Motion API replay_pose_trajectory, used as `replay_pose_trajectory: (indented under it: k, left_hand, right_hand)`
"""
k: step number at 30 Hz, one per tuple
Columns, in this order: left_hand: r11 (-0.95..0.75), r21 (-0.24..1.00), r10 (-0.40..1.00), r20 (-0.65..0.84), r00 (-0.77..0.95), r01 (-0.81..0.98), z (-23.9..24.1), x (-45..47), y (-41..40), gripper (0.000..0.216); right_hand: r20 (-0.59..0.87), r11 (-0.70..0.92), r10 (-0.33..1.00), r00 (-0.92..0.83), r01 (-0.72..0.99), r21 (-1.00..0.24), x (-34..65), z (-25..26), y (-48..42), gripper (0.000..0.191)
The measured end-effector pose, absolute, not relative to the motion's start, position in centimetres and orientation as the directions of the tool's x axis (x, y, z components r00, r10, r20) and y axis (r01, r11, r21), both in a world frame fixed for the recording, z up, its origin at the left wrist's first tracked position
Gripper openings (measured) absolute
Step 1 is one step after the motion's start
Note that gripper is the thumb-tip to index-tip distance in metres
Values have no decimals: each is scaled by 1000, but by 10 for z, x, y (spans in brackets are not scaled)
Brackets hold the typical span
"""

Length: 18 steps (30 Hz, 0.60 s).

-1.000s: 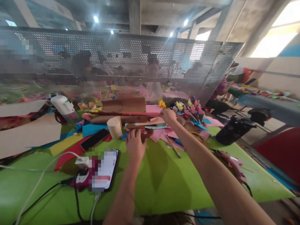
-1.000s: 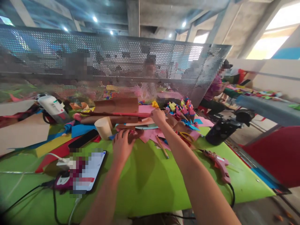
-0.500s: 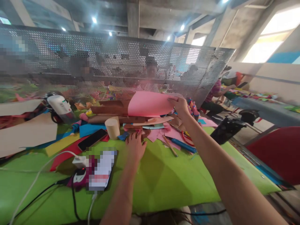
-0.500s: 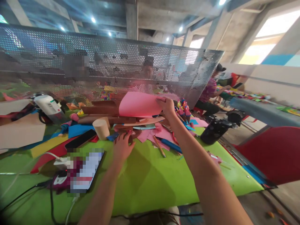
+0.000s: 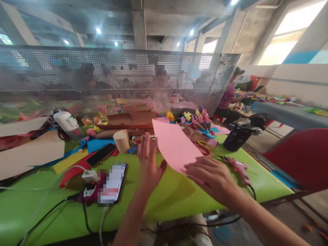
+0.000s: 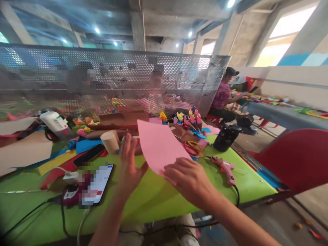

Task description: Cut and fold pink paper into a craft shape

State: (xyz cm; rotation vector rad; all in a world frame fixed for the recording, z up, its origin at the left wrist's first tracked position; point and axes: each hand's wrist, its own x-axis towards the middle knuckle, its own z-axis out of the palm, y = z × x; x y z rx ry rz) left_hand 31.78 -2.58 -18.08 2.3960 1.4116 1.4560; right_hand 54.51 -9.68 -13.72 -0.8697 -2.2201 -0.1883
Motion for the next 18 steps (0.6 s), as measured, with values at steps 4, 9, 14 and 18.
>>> replay_pose_trajectory:
  k: [4,9,14,18]
  left_hand:
    - [-667,320,723,493,484,672,-200,320,-67,68]
    - [-643,511,734,200,649,571,-225,312,-97,55]
    - [-436,757,811,95,578,487,-235,299,-117,39]
    - [-286,896,860,85,503,339,-238,284,-123,39]
  right_hand:
    - [617,785,549,-563,601,-150,539,-166,-118,20]
    - [506,765,625,-595,597,-243,533,-185,-135,16]
    - [413,719,695,-589,555,-419,548,-183,-156,26]
    - [350,574,818,-458,595,-563,586,-182,-157,59]
